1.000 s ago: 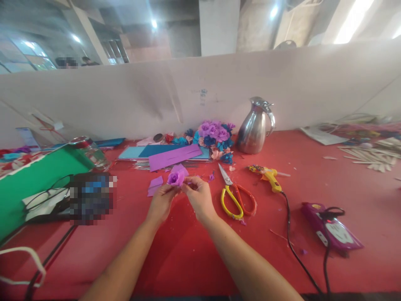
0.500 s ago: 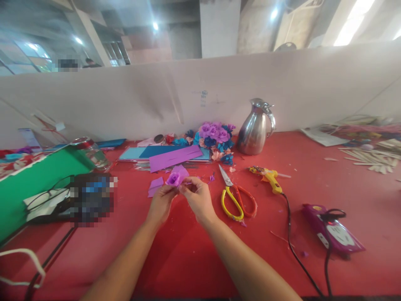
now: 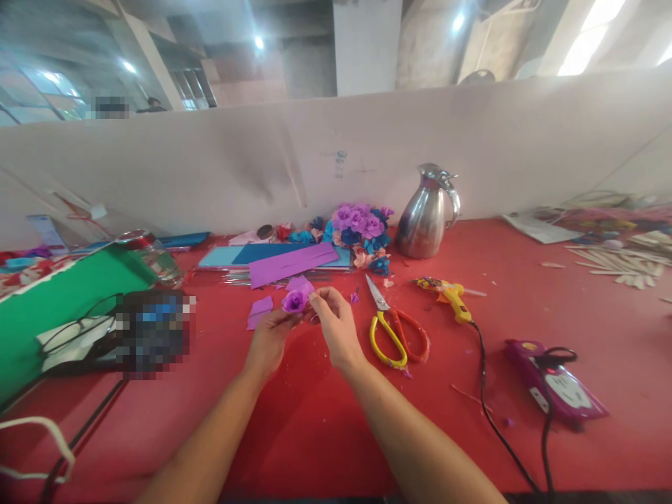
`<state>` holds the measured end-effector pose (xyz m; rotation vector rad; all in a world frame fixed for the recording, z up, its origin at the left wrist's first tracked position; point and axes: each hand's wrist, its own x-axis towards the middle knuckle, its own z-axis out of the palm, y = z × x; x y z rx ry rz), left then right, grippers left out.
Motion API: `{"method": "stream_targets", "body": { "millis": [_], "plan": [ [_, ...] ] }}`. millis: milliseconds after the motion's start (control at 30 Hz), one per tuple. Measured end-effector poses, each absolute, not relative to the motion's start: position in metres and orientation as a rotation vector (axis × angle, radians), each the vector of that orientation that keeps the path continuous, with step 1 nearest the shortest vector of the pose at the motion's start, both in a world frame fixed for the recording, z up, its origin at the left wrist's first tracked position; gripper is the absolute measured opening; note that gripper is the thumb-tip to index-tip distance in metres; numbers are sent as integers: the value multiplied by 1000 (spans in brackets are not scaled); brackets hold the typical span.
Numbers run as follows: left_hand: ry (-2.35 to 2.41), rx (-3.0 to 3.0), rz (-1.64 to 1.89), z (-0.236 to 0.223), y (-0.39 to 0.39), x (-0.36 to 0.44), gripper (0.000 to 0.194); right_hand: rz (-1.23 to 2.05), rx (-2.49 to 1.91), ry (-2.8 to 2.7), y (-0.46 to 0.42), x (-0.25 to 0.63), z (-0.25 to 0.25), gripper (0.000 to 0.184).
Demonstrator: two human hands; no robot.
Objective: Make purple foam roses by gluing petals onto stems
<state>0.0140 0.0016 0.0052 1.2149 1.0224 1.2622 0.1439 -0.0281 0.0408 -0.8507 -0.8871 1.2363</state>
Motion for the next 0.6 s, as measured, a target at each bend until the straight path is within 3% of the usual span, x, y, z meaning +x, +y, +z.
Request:
{"method": "stream_targets", "body": {
  "millis": [367, 600],
  "plan": [
    [959, 1253, 1238, 7, 1, 15, 14, 1132, -958, -936, -23, 146, 43, 10],
    [1003, 1129, 1290, -1, 5, 12, 12, 1144, -908, -908, -24, 143, 41, 14]
  ]
}}
